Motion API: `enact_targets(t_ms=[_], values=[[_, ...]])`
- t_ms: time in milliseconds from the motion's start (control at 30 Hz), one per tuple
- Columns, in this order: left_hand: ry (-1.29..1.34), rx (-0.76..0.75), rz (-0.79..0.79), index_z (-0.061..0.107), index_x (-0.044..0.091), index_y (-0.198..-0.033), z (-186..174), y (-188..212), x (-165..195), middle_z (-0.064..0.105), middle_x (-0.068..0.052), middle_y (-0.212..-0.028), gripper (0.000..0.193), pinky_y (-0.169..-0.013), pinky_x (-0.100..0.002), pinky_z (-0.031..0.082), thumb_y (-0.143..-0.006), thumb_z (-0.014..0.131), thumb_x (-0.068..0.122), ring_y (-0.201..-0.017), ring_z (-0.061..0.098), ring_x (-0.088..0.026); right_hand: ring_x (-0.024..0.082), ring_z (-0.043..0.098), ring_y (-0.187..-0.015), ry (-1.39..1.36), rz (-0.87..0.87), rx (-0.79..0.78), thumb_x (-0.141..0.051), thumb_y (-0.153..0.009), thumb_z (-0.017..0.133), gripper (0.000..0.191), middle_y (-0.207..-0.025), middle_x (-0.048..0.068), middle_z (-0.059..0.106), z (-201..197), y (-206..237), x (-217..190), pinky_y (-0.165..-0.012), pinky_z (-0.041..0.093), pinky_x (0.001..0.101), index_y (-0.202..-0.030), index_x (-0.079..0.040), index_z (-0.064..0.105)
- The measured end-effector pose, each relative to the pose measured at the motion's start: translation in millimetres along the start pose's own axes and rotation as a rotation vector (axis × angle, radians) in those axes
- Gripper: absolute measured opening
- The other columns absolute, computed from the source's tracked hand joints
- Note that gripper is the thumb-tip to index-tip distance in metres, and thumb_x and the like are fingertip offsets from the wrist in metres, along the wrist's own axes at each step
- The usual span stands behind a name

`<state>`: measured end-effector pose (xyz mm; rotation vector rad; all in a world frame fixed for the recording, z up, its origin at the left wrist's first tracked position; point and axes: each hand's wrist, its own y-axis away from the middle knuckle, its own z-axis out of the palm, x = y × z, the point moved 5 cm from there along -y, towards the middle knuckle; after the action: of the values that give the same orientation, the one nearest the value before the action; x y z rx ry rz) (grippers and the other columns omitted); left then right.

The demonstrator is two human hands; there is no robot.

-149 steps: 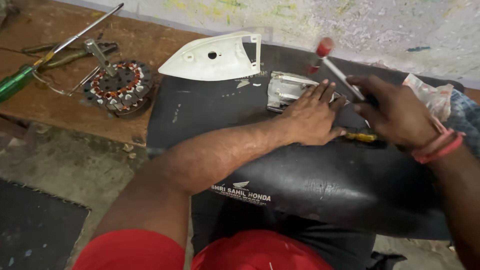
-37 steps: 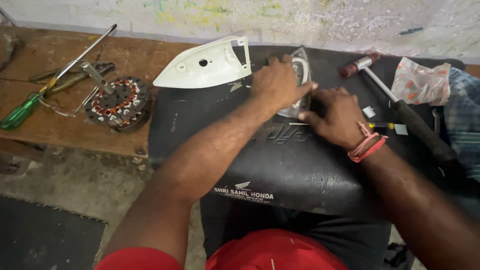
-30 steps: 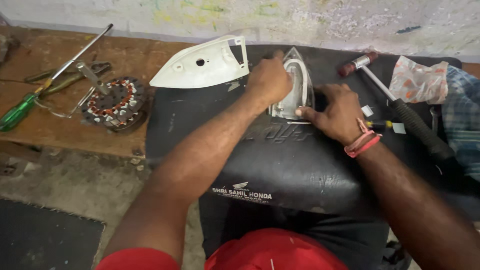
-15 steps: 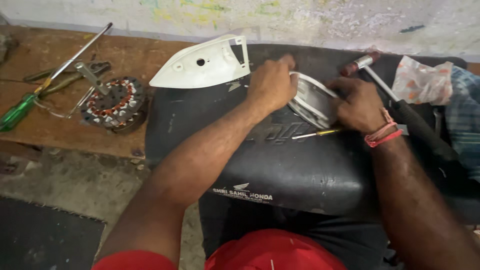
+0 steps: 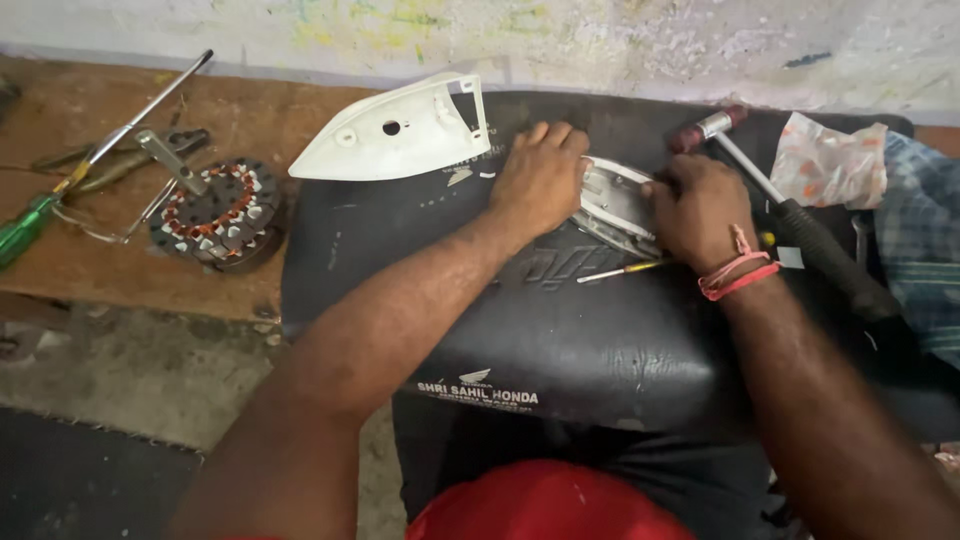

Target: The person uses a hammer to repeatedly tap a white plastic frame attached to a metal base, likely part of an electric iron. They adjust the frame's position and continue tapping along its edges on a black work surface.

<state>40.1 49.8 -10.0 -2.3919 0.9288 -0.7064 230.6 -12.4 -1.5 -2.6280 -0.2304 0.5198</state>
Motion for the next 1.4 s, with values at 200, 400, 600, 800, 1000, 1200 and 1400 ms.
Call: enact_targets(t_ms=[200, 400, 600, 800, 1000, 1200, 1400], values=[[0.009, -0.139, -0.011, 0.059, 0.001, -0.124, -1.2, 6.1, 2.5, 0.068, -0.019, -0.114, 0.032, -0.098, -0.05, 0.047, -0.097, 0.057, 0.017, -0.108, 0.061, -0.037, 0.042, 0.067, -0.092, -0.012, -0.003, 0.037, -0.022, -0.088, 0.078, 0.017, -0.095, 0.019, 0.071, 7.4, -0.5, 7.7, -0.084, 0.051, 0.0516, -0.092, -0.006, 0.076], [0.057, -0.264, 0.052, 0.04, -0.003, -0.149, -3.0, 18.0, 2.9, 0.038, -0.025, -0.158, 0.059, -0.12, -0.053, 0.023, -0.1, 0.051, 0.028, -0.146, 0.035, -0.039, 0.041, 0.065, -0.091, 0.032, -0.017, 0.057, -0.023, -0.09, 0.079, 0.016, -0.094, 0.018, 0.069, 3.4, 2.6, -2.7, -0.083, 0.05, 0.0523, -0.09, -0.007, 0.074], [-0.003, -0.412, -0.046, 0.03, 0.002, -0.157, 6.2, 20.6, -0.1, 0.025, -0.018, -0.166, 0.065, -0.125, -0.054, 0.012, -0.102, 0.044, 0.033, -0.155, 0.021, -0.034, 0.042, 0.065, -0.091, 0.06, -0.064, 0.074, -0.02, -0.092, 0.076, 0.017, -0.097, 0.018, 0.07, 0.6, 0.2, -15.8, -0.083, 0.051, 0.0527, -0.089, -0.004, 0.071], [-0.015, -0.404, -0.053, 0.031, 0.003, -0.157, 5.5, 21.1, 1.4, 0.027, -0.017, -0.166, 0.063, -0.126, -0.055, 0.012, -0.103, 0.043, 0.033, -0.155, 0.022, -0.033, 0.044, 0.064, -0.09, 0.075, -0.018, 0.059, -0.018, -0.088, 0.078, 0.021, -0.096, 0.02, 0.068, 4.4, -4.7, -14.6, -0.081, 0.05, 0.0542, -0.087, -0.002, 0.064], [-0.01, -0.407, -0.067, 0.032, 0.002, -0.156, 3.5, 21.0, 3.3, 0.031, -0.018, -0.164, 0.063, -0.125, -0.055, 0.013, -0.102, 0.043, 0.032, -0.154, 0.024, -0.034, 0.043, 0.064, -0.092, 0.104, -0.069, 0.083, -0.016, -0.088, 0.078, 0.02, -0.099, 0.021, 0.067, 7.5, -2.9, -15.3, -0.082, 0.05, 0.0533, -0.089, -0.003, 0.062], [-0.02, -0.42, -0.067, 0.035, 0.0, -0.154, 1.5, 20.6, 5.9, 0.033, -0.019, -0.162, 0.062, -0.125, -0.056, 0.012, -0.101, 0.043, 0.032, -0.153, 0.024, -0.034, 0.044, 0.064, -0.093, 0.132, -0.057, 0.056, -0.016, -0.088, 0.078, 0.024, -0.097, 0.022, 0.066, 9.4, -5.6, -14.8, -0.081, 0.051, 0.0538, -0.093, -0.001, 0.06], [-0.003, -0.414, -0.055, 0.036, -0.001, -0.153, -0.3, 20.8, 6.5, 0.034, -0.021, -0.161, 0.062, -0.124, -0.057, 0.013, -0.101, 0.044, 0.031, -0.152, 0.025, -0.036, 0.043, 0.064, -0.093, 0.12, -0.042, 0.052, -0.016, -0.086, 0.079, 0.022, -0.099, 0.021, 0.067, 7.5, -7.5, -14.4, -0.081, 0.051, 0.0546, -0.089, -0.003, 0.062]])
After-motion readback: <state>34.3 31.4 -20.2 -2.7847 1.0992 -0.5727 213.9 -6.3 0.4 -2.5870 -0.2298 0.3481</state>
